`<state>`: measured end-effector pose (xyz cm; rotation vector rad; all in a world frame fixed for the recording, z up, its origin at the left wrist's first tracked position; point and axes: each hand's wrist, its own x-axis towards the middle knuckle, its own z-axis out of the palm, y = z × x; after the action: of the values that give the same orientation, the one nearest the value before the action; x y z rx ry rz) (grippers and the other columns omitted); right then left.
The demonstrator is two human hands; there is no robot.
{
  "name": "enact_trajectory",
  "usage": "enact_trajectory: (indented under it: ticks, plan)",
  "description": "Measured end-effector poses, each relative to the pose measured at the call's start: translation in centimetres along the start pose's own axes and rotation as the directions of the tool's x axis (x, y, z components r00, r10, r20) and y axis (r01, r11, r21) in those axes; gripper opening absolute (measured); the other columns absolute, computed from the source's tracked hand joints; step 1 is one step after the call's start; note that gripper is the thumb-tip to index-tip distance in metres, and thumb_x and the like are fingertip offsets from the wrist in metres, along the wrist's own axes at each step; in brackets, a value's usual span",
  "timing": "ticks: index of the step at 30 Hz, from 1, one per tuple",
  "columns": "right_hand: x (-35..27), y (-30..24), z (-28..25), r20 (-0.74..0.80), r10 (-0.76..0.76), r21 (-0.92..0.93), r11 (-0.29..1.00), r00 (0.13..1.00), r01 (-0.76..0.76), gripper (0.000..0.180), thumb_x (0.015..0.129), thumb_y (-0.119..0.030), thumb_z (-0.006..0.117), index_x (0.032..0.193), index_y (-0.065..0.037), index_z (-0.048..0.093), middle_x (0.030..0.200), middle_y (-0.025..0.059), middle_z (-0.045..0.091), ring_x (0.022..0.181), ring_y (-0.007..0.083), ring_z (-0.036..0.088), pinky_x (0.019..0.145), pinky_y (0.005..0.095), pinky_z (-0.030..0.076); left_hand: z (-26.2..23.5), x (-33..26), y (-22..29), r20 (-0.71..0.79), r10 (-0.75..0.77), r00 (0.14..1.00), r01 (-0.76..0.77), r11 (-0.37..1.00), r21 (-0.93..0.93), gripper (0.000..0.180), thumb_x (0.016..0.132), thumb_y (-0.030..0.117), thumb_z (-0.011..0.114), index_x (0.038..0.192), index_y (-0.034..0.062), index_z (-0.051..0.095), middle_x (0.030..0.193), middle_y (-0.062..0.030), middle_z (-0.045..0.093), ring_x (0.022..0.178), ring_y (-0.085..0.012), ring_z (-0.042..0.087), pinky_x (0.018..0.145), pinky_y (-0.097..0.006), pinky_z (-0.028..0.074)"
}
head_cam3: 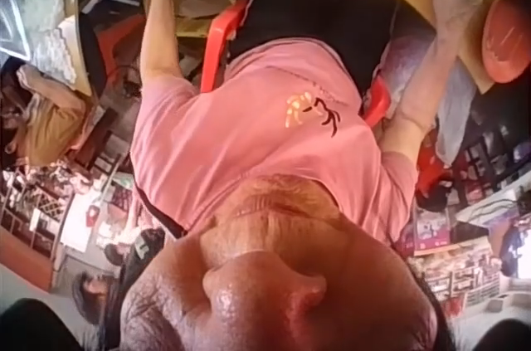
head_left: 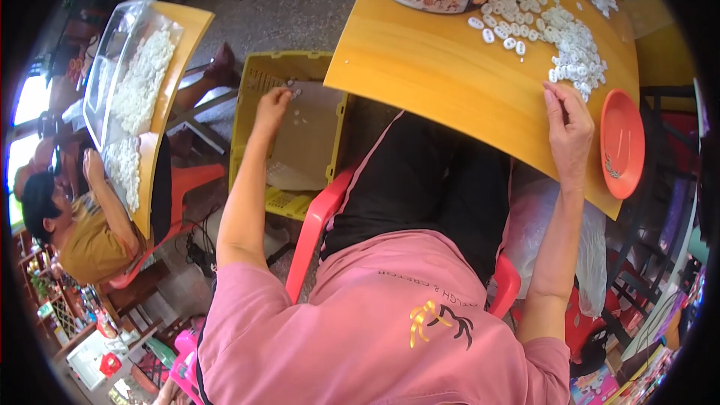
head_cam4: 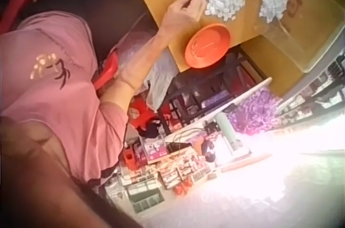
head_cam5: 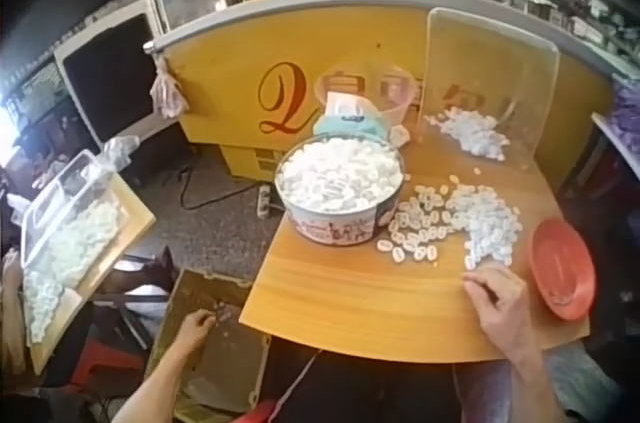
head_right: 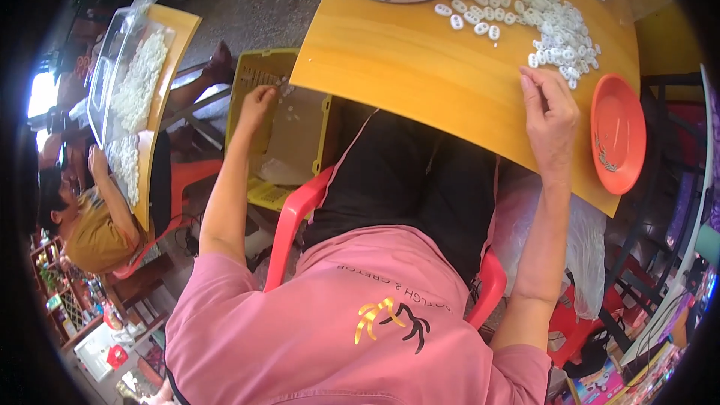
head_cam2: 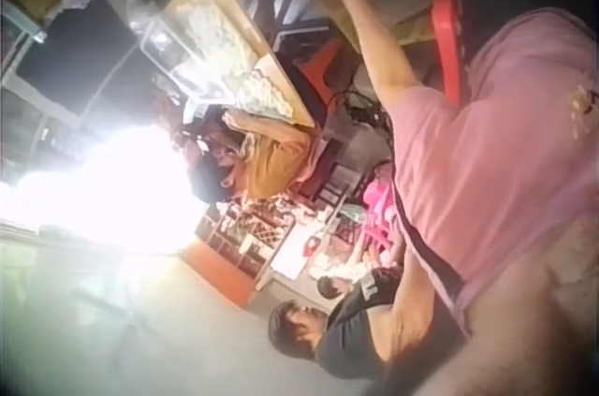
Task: Assembling small plastic components by manually inserting metal pins into them at a workbench.
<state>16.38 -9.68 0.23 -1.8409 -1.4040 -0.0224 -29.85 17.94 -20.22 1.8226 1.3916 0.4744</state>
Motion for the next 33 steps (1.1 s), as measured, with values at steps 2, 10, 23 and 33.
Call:
enact_trajectory:
  ticks: [2, 10, 23, 33]
  plan:
    - [0.1, -0.1, 0.5, -0.009, -0.027, 0.005, 1.0, 1.0, 0.027, 0.01, 0.09, -0.003, 0.063, 0.098, 0.002, 0.067, 0.09, 0.0099, 0.065, 0.077, 0.0172, 0.062, 0.066, 0.0273, 0.048, 2.5, 1.2, -1.6, 0.147, 0.033, 0.989, -0.028, 0.999, -0.037, 0.029, 0.093, 0.023, 0.062, 0.111, 0.0007, 0.066, 0.096, -0.0126, 0.071, 0.089, -0.0196, 0.066, 0.079, -0.033, 0.05]
    - [0.3, -0.2, 0.7, -0.053, 0.038, 0.071, 0.997, 0.998, -0.034, 0.009, 0.087, -0.003, 0.066, 0.095, 0.001, 0.068, 0.086, 0.011, 0.066, 0.071, 0.0203, 0.062, 0.061, 0.0291, 0.048, 12.6, 2.5, 1.7, 0.085, 0.455, 0.886, -0.456, 0.89, -0.01, 0.035, 0.095, 0.025, 0.058, 0.119, 0.0007, 0.059, 0.106, -0.014, 0.066, 0.097, -0.0253, 0.063, 0.082, -0.039, 0.051]
    - [3.1, 1.6, -1.8, -0.051, 0.092, -0.117, 0.988, 0.994, -0.097, 0.012, 0.09, -0.011, 0.063, 0.099, -0.006, 0.069, 0.091, 0.01, 0.067, 0.075, 0.0278, 0.065, 0.069, 0.0364, 0.052, 12.0, 0.3, 6.3, 0.227, 0.257, 0.939, -0.226, 0.962, -0.153, 0.031, 0.097, 0.027, 0.057, 0.114, 0.0008, 0.06, 0.087, -0.0045, 0.063, 0.074, -0.0106, 0.056, 0.062, -0.027, 0.046]
    - [2.8, 1.9, -2.0, 0.142, 0.039, -0.3, 0.954, 0.989, 0.005, 0.014, 0.089, -0.012, 0.065, 0.101, -0.006, 0.068, 0.092, 0.0079, 0.063, 0.081, 0.0279, 0.064, 0.071, 0.0364, 0.052, 3.4, -7.9, 15.4, 0.668, -0.038, 0.743, 0.157, 0.98, -0.119, 0.027, 0.098, 0.022, 0.057, 0.112, 0.0003, 0.063, 0.084, -0.0024, 0.066, 0.075, -0.009, 0.06, 0.067, -0.024, 0.047]
